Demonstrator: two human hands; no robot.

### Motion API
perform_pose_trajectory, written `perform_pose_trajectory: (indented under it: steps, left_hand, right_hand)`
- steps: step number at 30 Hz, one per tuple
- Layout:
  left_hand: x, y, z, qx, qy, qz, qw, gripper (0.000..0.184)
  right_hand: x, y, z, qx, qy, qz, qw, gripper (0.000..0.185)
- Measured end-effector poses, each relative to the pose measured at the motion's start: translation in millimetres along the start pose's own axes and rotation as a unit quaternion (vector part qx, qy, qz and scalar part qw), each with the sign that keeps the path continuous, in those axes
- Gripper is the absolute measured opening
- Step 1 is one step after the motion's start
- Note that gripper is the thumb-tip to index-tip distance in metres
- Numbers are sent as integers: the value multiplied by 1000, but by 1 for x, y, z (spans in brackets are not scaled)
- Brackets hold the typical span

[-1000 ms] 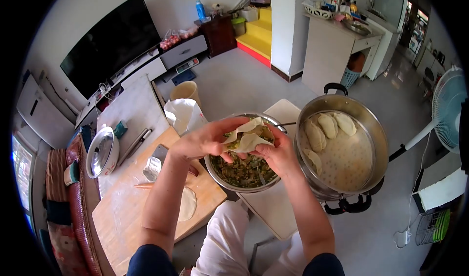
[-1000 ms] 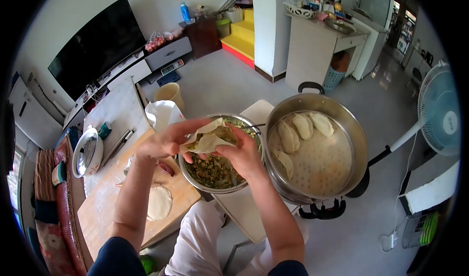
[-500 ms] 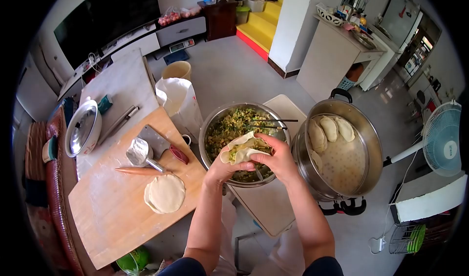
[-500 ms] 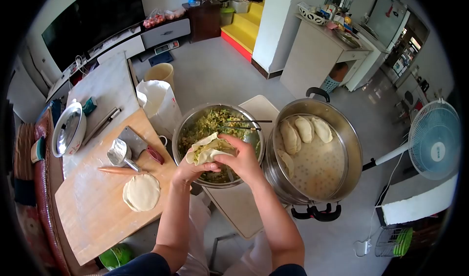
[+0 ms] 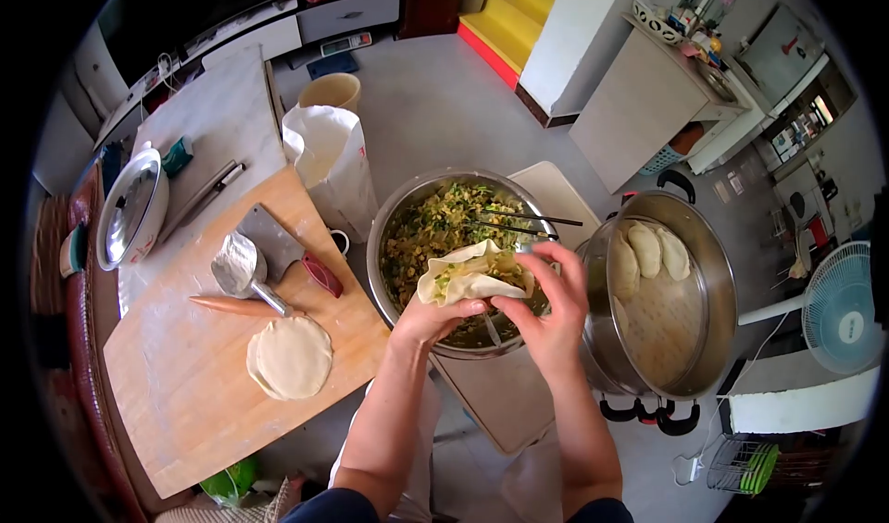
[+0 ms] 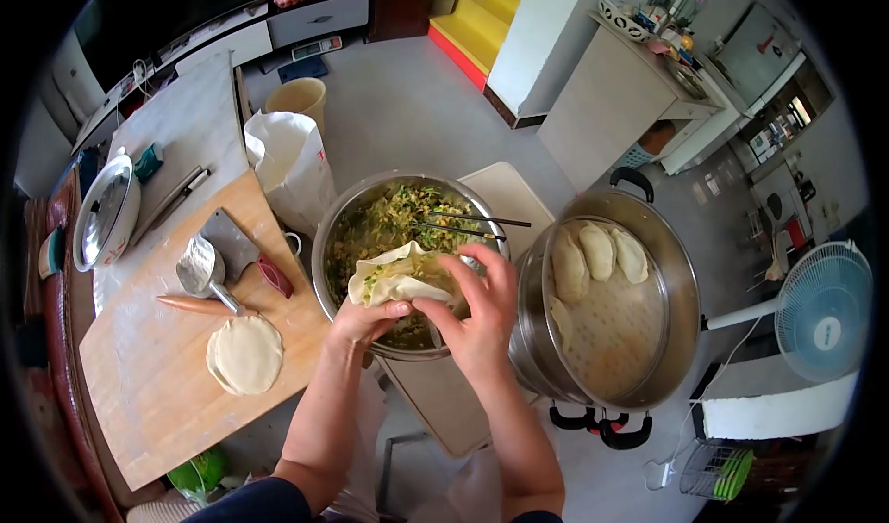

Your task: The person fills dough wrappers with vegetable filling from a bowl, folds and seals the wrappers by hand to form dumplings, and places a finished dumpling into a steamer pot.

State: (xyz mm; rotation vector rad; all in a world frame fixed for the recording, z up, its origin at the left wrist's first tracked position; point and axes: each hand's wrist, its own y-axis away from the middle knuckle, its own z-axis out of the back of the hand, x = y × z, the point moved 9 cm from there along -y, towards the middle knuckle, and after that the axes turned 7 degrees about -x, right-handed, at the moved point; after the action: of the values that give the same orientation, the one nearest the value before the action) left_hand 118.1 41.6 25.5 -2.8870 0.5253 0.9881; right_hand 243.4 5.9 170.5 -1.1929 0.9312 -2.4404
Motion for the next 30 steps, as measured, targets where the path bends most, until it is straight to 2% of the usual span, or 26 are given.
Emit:
perform_pose_trajectory:
  steps: [2, 3, 7, 17, 20, 25, 30]
  left_hand:
    - [-4, -3, -6, 11, -17, -17, 1000, 80]
    - [-4, -5, -8, 9, -23, -19, 1000, 80]
    - [-5, -9, -11, 6, -39, -33, 999, 82]
    - [0, -14, -3, 21, -68, -39, 997, 83]
    - [-3, -13, -7, 28, -35, -28, 999, 84]
    - [-4, -10, -11, 35, -36, -22, 998, 78]
    - [-4, -8, -11, 21, -12, -20, 1000, 73]
  right_hand:
    - [6, 1, 2, -9, 26, 35, 999, 39]
    - [11, -3, 0, -15, 24, 64, 998, 27]
    - [16, -8, -14, 0, 61, 99, 993, 22]
    - [19, -11, -35, 30, 58, 146, 987, 20]
    - [21, -10, -31, 17, 32, 176, 984, 20]
    - [22, -10, -24, -17, 17, 200, 979, 21]
    - [25, -14, -26, -3, 51, 192, 980, 23]
